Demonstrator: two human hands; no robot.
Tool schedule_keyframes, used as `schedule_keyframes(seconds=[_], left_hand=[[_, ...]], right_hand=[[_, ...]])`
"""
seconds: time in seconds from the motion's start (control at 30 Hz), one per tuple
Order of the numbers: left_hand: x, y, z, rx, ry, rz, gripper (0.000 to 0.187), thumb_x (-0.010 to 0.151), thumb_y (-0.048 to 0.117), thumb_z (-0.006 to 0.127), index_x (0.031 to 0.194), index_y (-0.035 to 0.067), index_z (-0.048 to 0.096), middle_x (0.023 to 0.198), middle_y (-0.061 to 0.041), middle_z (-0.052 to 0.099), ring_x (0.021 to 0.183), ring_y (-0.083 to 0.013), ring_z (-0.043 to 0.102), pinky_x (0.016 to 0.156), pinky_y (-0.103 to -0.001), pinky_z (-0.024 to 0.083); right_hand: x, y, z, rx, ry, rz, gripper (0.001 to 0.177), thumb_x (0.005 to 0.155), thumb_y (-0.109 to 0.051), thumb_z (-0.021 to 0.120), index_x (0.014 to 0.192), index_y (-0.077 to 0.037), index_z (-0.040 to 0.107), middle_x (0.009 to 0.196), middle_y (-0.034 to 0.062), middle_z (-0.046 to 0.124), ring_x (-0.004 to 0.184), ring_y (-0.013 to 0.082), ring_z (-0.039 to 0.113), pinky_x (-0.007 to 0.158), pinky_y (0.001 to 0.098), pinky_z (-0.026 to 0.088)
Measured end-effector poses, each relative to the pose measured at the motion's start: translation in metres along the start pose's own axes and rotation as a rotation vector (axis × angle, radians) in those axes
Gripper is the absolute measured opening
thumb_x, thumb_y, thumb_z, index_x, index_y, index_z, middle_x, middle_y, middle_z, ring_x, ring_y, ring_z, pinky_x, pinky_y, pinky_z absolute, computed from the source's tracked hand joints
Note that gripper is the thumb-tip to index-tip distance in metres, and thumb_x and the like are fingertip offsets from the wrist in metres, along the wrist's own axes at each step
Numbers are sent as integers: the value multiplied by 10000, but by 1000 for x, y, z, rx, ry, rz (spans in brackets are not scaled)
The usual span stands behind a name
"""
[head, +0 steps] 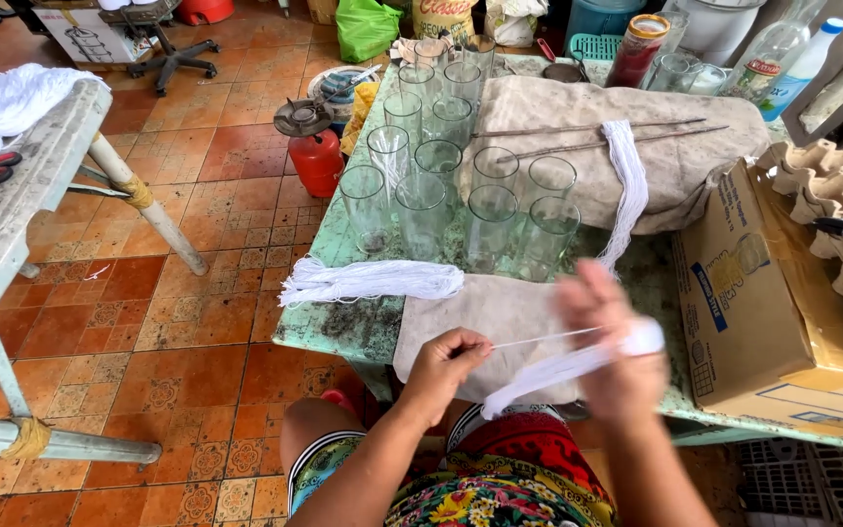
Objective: The person is manually separating, pulling, and organizing long cotton wicks from a large bundle, occasionally using a thin rod to assist in moving them.
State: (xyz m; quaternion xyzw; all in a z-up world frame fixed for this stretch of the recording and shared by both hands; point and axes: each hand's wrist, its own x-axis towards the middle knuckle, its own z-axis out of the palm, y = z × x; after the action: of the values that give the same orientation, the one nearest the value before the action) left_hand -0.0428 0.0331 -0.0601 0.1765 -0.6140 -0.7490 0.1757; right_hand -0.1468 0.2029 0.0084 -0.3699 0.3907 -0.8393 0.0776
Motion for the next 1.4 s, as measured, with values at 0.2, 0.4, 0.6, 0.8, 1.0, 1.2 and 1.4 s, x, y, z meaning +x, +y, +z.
schedule_keyframes(seconds=[0.2,0.4,0.6,0.8,1.0,1.2,1.4], left_hand=[[60,-45,-78,622,112,5,232,933,307,721,979,94,797,910,-158,762,904,-355,722,784,-437,563],[144,-48,-82,923,214,90,234,950,350,670,930,139,768,998,-70,665,989,-289,699,865,-403,581],[180,-77,-81,1073,280,-59,322,944,403,609,922,130,778,975,-87,633,1018,-310,684,875,-422,575],[161,-48,-63,1145,275,-65,283,878,368,647,911,112,765,973,-85,612,1033,-320,659,888,-434,573],[185,-89,-88,921,313,2,195,846,327,710,885,138,731,950,-71,608,1014,-322,660,882,-438,562],[125,-9,-207,-634,395,-180,106,834,73,755,791,158,709,665,-19,626,589,-168,644,566,-270,541],[24,42,-488,-778,796,151,152,833,-23,639,928,83,690,948,-82,748,923,-190,753,874,-323,669]], right_hand=[[34,-60,-116,-348,611,-328,429,1215,-399,454,855,-168,473,668,-4,345,449,75,182,499,218,211],[59,85,-39,-933,-87,-62,130,825,9,760,855,-117,771,867,93,796,934,273,767,971,380,522],[36,193,-26,-1084,-467,92,781,839,-172,748,1553,-90,442,1371,274,623,1279,472,583,1084,535,480],[32,224,-37,-1256,-570,-85,1034,832,-330,807,1602,68,243,1460,279,554,1376,389,521,1142,475,387],[28,223,-32,-1365,-588,-23,1075,848,-436,787,1604,74,216,1451,255,572,1409,335,503,1202,452,326],[28,222,-30,-1363,-598,9,1055,871,-491,746,1594,90,243,1450,229,589,1403,335,519,1199,450,330],[26,233,-37,-1393,-663,61,962,946,-501,634,1602,24,165,1634,250,332,1447,381,425,1230,459,258]])
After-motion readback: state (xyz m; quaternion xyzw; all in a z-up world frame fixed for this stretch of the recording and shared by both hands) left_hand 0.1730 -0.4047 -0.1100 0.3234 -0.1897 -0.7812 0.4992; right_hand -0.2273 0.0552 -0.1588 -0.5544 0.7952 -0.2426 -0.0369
